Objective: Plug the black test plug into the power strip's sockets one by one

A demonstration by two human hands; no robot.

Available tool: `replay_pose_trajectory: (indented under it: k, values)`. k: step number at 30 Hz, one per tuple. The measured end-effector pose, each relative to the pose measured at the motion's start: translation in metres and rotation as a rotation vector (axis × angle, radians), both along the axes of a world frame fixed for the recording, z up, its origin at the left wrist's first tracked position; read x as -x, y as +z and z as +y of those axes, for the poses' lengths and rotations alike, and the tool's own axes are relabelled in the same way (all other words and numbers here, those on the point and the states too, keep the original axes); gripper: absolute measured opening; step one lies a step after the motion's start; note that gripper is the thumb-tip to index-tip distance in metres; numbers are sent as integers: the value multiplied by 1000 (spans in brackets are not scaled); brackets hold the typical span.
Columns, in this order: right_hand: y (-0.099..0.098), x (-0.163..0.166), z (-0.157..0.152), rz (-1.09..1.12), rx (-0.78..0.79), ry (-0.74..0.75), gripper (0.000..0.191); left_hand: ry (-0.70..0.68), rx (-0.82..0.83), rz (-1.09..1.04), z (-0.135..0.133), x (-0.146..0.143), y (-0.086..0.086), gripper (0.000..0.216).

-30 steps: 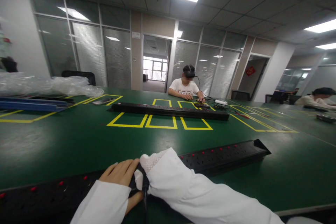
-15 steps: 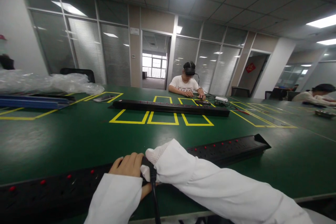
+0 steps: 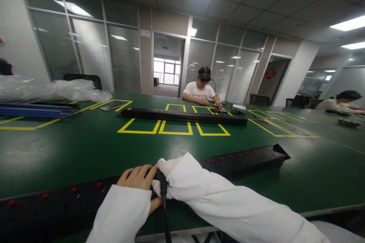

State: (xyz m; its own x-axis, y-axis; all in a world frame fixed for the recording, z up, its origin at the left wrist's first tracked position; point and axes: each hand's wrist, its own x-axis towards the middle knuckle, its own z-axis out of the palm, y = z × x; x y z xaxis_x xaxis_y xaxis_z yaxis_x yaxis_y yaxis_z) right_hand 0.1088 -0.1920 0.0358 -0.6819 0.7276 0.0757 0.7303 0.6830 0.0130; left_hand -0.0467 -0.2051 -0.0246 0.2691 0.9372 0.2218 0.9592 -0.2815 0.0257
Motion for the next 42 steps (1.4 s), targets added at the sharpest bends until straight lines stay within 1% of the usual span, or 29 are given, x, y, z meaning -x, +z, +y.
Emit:
replay_pose_trajectory:
  k: [3,6,10,16,25,27,32,38,42]
  values:
    - [-5,2,3,-8,-8,-17,38,11,-6,30,0,-1,-3,55]
    - [-8,1,4,8,-26,-24,38,19,-41,58,0,0,-9,54]
    - [-8,-4,0,56,-54,-15,39,-7,-119,87,0,1,-15,53]
    - [-9,-7,-3,106,-46,1,43,-20,-182,108,-3,1,-14,51]
    - [-17,-6,-7,134,-20,12,34,-35,-170,118,-4,2,-10,55]
    - [-15,-6,-6,125,-22,10,36,-33,-159,112,-4,1,-9,56]
    - [-9,-6,-5,105,-57,-8,49,-21,-143,64,-3,1,-11,57]
    - [-7,-9,-7,106,-93,2,48,-19,-158,17,0,2,-17,56]
    - [-7,-9,-6,110,-85,-1,49,-8,-149,32,1,1,-17,59]
